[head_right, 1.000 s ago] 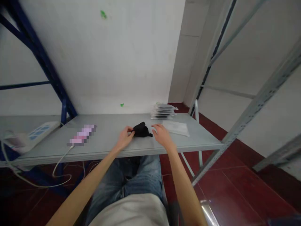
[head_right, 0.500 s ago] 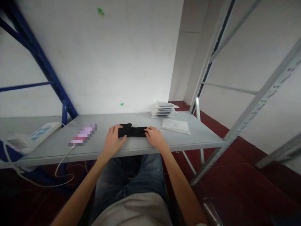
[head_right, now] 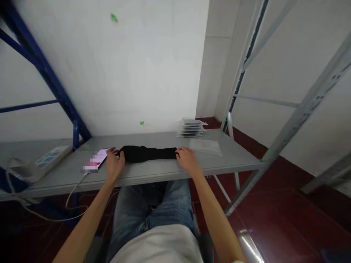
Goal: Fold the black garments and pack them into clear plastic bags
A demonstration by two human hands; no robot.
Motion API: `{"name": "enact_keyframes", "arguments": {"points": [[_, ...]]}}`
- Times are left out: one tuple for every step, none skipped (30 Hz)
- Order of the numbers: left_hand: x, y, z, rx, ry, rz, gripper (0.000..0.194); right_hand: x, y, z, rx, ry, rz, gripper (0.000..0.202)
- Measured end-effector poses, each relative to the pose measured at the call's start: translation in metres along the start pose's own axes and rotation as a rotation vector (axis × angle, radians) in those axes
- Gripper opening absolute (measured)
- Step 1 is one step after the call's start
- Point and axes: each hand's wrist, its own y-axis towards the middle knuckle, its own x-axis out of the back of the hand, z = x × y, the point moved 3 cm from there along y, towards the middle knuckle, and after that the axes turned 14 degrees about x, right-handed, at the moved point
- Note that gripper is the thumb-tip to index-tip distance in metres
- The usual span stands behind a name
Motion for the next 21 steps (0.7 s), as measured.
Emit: {"name": "enact_keyframes", "arguments": {"points": [[0.004,-0.001,0.001,-0.042,0.037,-0.035,0.049,0.002,-0.001,-0.002,-0.006,0.001,-0.009,0.035],[0.006,-0.002,0.001,-0.108,0.083,-0.056,0.051,0.004,-0.001,-0.004,-0.003,0.007,-0.028,0.037],[0.006,-0.004,-0.001,-0.186,0.127,-0.055,0.051,0.004,-0.001,-0.005,0.005,0.018,-0.054,0.039],[0.003,-0.006,-0.004,-0.263,0.166,-0.030,0.050,0.004,0.000,-0.005,0.016,0.031,-0.081,0.041],[-0.001,-0.006,-0.008,-0.332,0.202,0.016,0.049,0.003,0.002,-0.004,0.024,0.043,-0.104,0.043],[-0.006,-0.005,-0.012,-0.386,0.240,0.076,0.047,0.001,0.004,-0.004,0.029,0.050,-0.117,0.044],[-0.013,-0.002,-0.015,-0.421,0.284,0.148,0.046,-0.003,0.007,-0.003,0.028,0.055,-0.117,0.045],[-0.020,0.002,-0.017,-0.438,0.333,0.224,0.044,-0.007,0.010,-0.003,0.023,0.057,-0.105,0.045],[-0.027,0.007,-0.019,-0.444,0.384,0.295,0.042,-0.011,0.013,-0.003,0.014,0.056,-0.088,0.044],[-0.033,0.013,-0.020,-0.445,0.433,0.355,0.040,-0.015,0.017,-0.004,0.002,0.052,-0.075,0.042],[-0.038,0.018,-0.020,-0.446,0.472,0.394,0.037,-0.018,0.021,-0.006,-0.013,0.045,-0.069,0.041],[-0.041,0.022,-0.021,-0.454,0.497,0.405,0.033,-0.019,0.025,-0.008,-0.033,0.036,-0.072,0.039],[-0.042,0.025,-0.023,-0.471,0.507,0.390,0.030,-0.021,0.028,-0.011,-0.053,0.028,-0.081,0.038],[-0.042,0.028,-0.025,-0.493,0.502,0.357,0.028,-0.021,0.032,-0.014,-0.065,0.022,-0.089,0.038],[-0.041,0.029,-0.027,-0.517,0.485,0.319,0.028,-0.021,0.034,-0.016,-0.068,0.022,-0.090,0.039],[-0.039,0.030,-0.030,-0.542,0.454,0.287,0.028,-0.021,0.037,-0.019,-0.064,0.027,-0.082,0.040],[-0.036,0.029,-0.034,-0.569,0.413,0.269,0.028,-0.022,0.038,-0.022,-0.056,0.033,-0.066,0.042],[-0.031,0.028,-0.037,-0.597,0.365,0.272,0.029,-0.022,0.040,-0.024,-0.040,0.039,-0.045,0.043],[-0.027,0.027,-0.041,-0.627,0.312,0.296,0.030,-0.022,0.041,-0.026,-0.021,0.045,-0.024,0.044],[-0.021,0.026,-0.044,-0.653,0.259,0.334,0.031,-0.021,0.043,-0.028,-0.006,0.050,-0.008,0.045],[-0.014,0.024,-0.047,-0.672,0.209,0.378,0.032,-0.021,0.044,-0.030,0.003,0.055,-0.001,0.043]]}}
